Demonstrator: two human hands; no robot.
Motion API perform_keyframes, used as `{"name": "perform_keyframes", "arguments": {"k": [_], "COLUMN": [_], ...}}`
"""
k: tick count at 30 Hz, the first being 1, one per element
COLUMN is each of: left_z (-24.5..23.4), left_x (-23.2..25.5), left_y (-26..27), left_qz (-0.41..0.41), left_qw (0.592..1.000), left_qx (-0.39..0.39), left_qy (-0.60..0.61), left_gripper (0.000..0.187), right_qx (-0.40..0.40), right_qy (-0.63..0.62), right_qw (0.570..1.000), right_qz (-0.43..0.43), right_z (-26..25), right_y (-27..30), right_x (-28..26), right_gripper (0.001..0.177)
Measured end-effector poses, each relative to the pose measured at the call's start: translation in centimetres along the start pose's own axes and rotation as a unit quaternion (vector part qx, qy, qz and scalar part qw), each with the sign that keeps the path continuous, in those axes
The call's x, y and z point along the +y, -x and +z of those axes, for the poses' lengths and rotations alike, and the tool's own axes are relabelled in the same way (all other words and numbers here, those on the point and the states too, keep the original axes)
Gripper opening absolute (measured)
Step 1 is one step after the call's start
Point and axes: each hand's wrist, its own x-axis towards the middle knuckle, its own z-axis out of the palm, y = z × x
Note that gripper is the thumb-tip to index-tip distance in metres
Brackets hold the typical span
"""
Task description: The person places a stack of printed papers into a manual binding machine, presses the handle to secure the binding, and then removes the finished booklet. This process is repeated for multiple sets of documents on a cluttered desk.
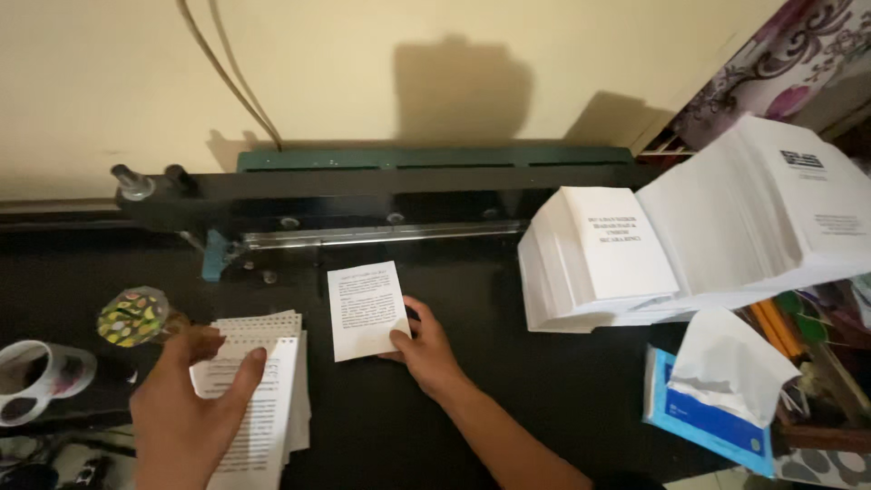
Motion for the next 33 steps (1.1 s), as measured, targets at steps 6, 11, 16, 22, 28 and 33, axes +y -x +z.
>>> {"name": "perform_keyframes", "arguments": {"k": [6, 11, 16, 22, 28, 33], "left_z": [5.1, 7.3, 7.5, 7.1, 7.3, 6.8], "left_x": [-6.4, -6.1, -5.4, -5.1, -5.1, -4.8], "left_y": [-1.3, -0.4, 0.0, -0.1, -0.1, 0.0], "left_qz": [0.264, 0.229, 0.244, 0.288, 0.254, 0.263], "left_qw": [0.952, 0.944, 0.914, 0.892, 0.885, 0.888], "left_qx": [0.110, 0.042, 0.138, 0.204, 0.173, 0.183], "left_qy": [-0.113, -0.235, -0.294, -0.283, -0.351, -0.329], "left_gripper": [0.069, 0.070, 0.068, 0.059, 0.066, 0.061], "right_qx": [0.047, 0.046, 0.051, 0.090, 0.091, 0.091], "right_qy": [0.020, 0.017, 0.004, 0.018, 0.019, 0.010], "right_qw": [0.997, 0.999, 0.998, 0.995, 0.995, 0.996], "right_qz": [0.060, -0.022, -0.045, -0.032, -0.027, -0.024], "right_z": [3.7, 3.3, 3.6, 4.5, 5.0, 4.9], "right_y": [-0.1, -4.9, -7.9, -7.2, -6.2, -6.6], "right_x": [-2.3, -0.2, -0.8, -1.9, -2.9, -2.2], "right_gripper": [0.071, 0.068, 0.064, 0.064, 0.065, 0.068]}}
